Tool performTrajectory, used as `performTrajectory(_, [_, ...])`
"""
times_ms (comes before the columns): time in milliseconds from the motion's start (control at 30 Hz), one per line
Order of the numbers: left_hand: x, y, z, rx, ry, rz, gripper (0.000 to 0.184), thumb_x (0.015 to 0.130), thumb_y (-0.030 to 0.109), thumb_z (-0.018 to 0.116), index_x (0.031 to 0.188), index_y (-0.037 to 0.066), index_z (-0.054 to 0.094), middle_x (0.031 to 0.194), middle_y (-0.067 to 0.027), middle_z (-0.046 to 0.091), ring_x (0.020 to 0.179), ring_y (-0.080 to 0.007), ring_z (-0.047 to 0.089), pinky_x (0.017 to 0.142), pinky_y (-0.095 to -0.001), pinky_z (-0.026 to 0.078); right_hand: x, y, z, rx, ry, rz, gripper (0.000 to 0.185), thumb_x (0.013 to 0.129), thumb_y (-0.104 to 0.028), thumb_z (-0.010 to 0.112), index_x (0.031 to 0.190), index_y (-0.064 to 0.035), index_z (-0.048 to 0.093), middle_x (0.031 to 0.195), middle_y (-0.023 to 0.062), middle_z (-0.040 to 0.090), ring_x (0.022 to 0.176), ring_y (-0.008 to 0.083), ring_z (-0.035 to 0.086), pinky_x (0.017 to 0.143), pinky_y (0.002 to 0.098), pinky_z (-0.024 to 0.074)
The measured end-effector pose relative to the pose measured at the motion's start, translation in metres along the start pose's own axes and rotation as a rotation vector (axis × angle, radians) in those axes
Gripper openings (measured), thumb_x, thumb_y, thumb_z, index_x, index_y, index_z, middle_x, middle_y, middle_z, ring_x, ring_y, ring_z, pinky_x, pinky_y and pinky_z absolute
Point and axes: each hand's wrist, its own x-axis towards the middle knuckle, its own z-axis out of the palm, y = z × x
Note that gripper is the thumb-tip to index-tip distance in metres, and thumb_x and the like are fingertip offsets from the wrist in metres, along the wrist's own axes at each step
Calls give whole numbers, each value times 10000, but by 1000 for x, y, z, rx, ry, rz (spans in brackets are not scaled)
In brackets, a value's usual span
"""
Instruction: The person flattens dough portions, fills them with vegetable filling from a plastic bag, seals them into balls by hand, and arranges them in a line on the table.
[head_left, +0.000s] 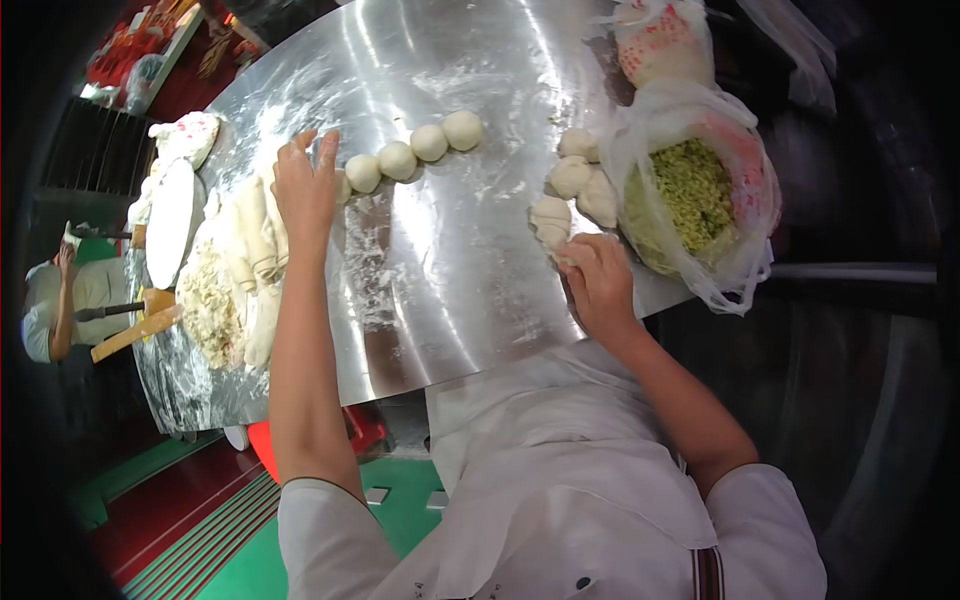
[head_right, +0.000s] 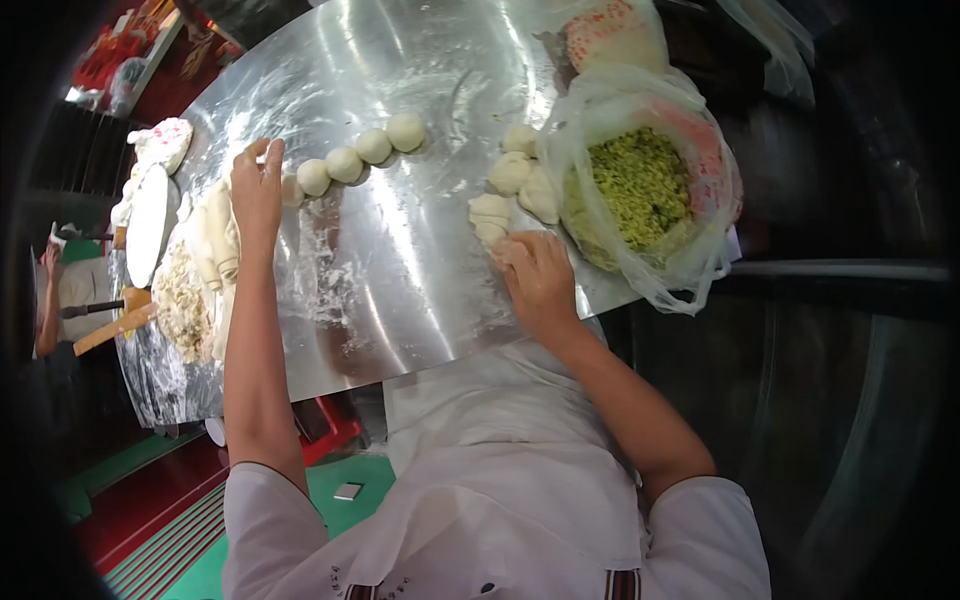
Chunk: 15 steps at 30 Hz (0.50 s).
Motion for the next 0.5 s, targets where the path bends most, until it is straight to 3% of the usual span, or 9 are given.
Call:
performTrajectory(67, [-27,50,2,-347,-67,85,348,949,318,660,1183,61,689,1104,-153,659,999,-279,627,887,-410,491,2,1,-3,60,144,105,172,865,35,589,1031,-13,599,1025,169,606,975,335,564,856,398,453])
performTrajectory(100, [-51,85,8,-613,-254,-29,337,893,240,726,1170,53,686,1093,-132,652,991,-260,613,890,-385,486,2,1,-3,57,145,104,172,865,35,589,1031,-13,599,1025,169,606,975,335,564,856,398,453])
performTrajectory(200, [-109,147,40,-560,-480,483,493,788,205,792,1218,29,626,1183,-186,600,1169,-359,528,1009,-398,436,1,4,-1,144,199,207,162,875,18,601,1034,-6,591,1022,186,596,978,377,557,865,449,453])
performTrajectory(300, [-134,157,61,-455,-537,529,480,801,152,812,1216,36,601,1158,-133,593,1116,-317,581,942,-414,490,-3,2,-2,176,215,239,161,870,20,591,1030,-1,586,1026,181,596,985,377,557,884,456,448])
performTrajectory(333, [-131,154,57,-515,-579,405,422,837,152,786,1189,15,598,1134,-116,591,1088,-278,589,912,-368,499,-2,2,-2,165,215,214,161,869,20,589,1029,-1,586,1025,176,596,985,376,558,882,456,449])
performTrajectory(367, [-128,155,41,-512,-578,409,422,837,152,786,1189,15,598,1134,-116,591,1088,-278,589,912,-368,499,-2,2,-3,158,214,190,161,869,20,587,1028,-1,586,1024,172,596,984,375,558,881,455,451])
performTrajectory(433, [-125,148,3,-879,-814,-253,357,870,139,760,1177,13,629,1132,-87,596,1043,-202,600,885,-320,495,-2,4,-4,161,225,137,160,862,-10,615,1021,-15,598,1031,156,599,988,366,553,888,461,438])
performTrajectory(500, [-131,115,-20,-820,-859,-298,303,882,146,744,1148,25,669,1100,-91,596,1013,-216,580,880,-333,493,-3,-1,-9,99,114,105,159,859,-53,646,1015,-41,617,1038,139,596,1008,350,544,905,460,415])
